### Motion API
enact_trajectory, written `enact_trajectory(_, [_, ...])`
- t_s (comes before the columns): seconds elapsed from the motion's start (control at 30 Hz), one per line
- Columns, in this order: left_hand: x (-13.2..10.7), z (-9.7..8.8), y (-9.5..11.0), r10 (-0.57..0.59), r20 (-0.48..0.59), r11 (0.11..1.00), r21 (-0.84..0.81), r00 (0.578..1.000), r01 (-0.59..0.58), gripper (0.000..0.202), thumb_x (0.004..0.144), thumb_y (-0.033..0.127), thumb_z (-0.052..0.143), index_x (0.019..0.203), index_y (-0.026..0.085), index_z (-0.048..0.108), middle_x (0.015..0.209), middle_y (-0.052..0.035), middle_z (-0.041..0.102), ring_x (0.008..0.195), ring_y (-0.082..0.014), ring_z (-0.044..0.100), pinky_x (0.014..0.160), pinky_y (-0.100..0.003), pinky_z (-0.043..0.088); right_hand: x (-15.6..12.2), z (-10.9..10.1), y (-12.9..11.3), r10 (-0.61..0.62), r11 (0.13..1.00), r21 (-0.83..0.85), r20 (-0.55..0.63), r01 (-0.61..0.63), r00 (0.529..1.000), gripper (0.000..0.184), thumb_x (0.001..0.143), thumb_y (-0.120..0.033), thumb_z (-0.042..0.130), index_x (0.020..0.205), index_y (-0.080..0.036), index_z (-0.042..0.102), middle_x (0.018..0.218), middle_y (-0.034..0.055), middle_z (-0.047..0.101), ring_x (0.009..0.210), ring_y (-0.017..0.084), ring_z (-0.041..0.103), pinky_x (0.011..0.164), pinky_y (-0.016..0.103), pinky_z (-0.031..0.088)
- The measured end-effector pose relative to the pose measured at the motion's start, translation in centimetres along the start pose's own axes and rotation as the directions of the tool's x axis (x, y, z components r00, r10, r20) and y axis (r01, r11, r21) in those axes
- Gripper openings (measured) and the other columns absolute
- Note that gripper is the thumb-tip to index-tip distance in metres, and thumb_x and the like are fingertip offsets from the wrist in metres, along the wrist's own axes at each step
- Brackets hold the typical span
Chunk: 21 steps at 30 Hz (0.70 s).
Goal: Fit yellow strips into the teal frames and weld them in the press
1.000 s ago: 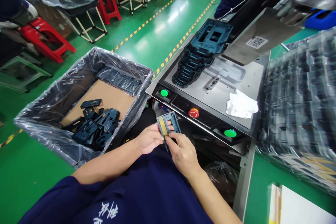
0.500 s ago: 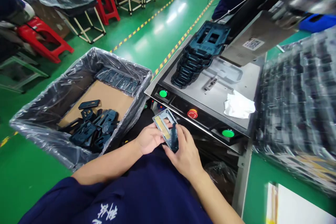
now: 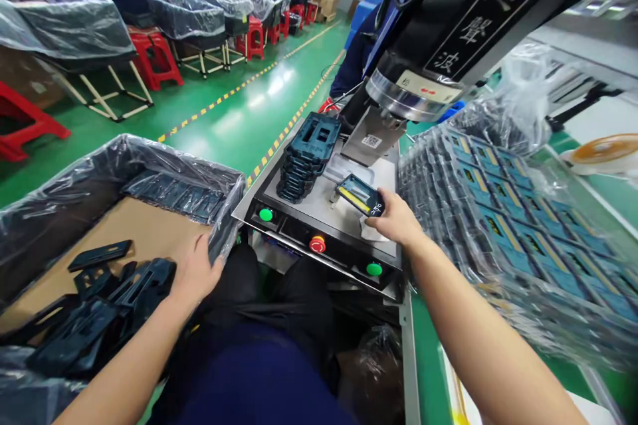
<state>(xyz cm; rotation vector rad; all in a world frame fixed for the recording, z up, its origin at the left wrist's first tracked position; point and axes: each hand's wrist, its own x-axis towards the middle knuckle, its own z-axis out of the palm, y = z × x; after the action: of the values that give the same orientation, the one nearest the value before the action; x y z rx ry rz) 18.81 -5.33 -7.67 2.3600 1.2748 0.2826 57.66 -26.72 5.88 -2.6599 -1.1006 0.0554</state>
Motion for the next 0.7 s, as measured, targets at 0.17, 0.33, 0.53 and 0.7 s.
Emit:
enact_trajectory(0.17, [-0.5, 2.0, -3.3, -0.175, 0.237, 0.970, 0.206, 0.956, 0.127, 0.071, 0.088, 0.038, 0.043, 0.146, 0.001, 0.025, 0.138, -0.0264, 0.047, 0.125, -0.0370, 0.050, 0.099, -0.048, 0.043, 6.0, -0.3, 1.6, 0.063, 0.985, 0.156, 0.097, -0.078, 0.993, 0.074, 0.057, -0.017, 0.078, 0.127, -0.009, 0.055, 0.109, 0.0125, 0.065, 0.097, 0.028, 0.063, 0.090, 0.036, 0.050])
enact_trajectory(0.33, [-1.3, 3.5, -4.1, -0.179, 0.237, 0.967, 0.221, 0.955, 0.126, 0.070, 0.090, 0.037, 0.038, 0.148, 0.002, 0.019, 0.140, -0.0268, 0.045, 0.120, -0.0370, 0.054, 0.094, -0.047, 0.045, 10.1, 0.1, 2.0, 0.054, 0.961, 0.263, 0.137, -0.089, 0.989, 0.065, 0.053, -0.012, 0.076, 0.116, -0.011, 0.060, 0.092, 0.0045, 0.068, 0.083, 0.022, 0.064, 0.077, 0.029, 0.053])
enact_trajectory(0.53, [-1.2, 3.2, -3.8, -0.183, 0.243, 0.971, 0.195, 0.953, 0.137, 0.065, 0.091, 0.038, 0.038, 0.145, 0.005, 0.025, 0.138, -0.0242, 0.048, 0.118, -0.0363, 0.055, 0.093, -0.046, 0.045, 13.0, 0.7, 2.2, 0.046, 0.968, 0.235, 0.187, -0.090, 0.981, 0.041, 0.052, -0.016, 0.078, 0.091, -0.010, 0.067, 0.077, 0.0045, 0.068, 0.073, 0.022, 0.064, 0.067, 0.029, 0.053])
enact_trajectory(0.7, [-1.2, 3.3, -3.8, -0.200, 0.236, 0.967, 0.205, 0.951, 0.152, 0.064, 0.090, 0.037, 0.040, 0.145, 0.008, 0.026, 0.138, -0.0234, 0.049, 0.116, -0.0350, 0.056, 0.092, -0.045, 0.046, 14.2, 0.8, 2.5, -0.048, 0.974, 0.228, 0.165, 0.010, 0.985, 0.048, 0.048, -0.013, 0.082, 0.094, -0.012, 0.070, 0.084, 0.0040, 0.071, 0.080, 0.022, 0.066, 0.075, 0.028, 0.054])
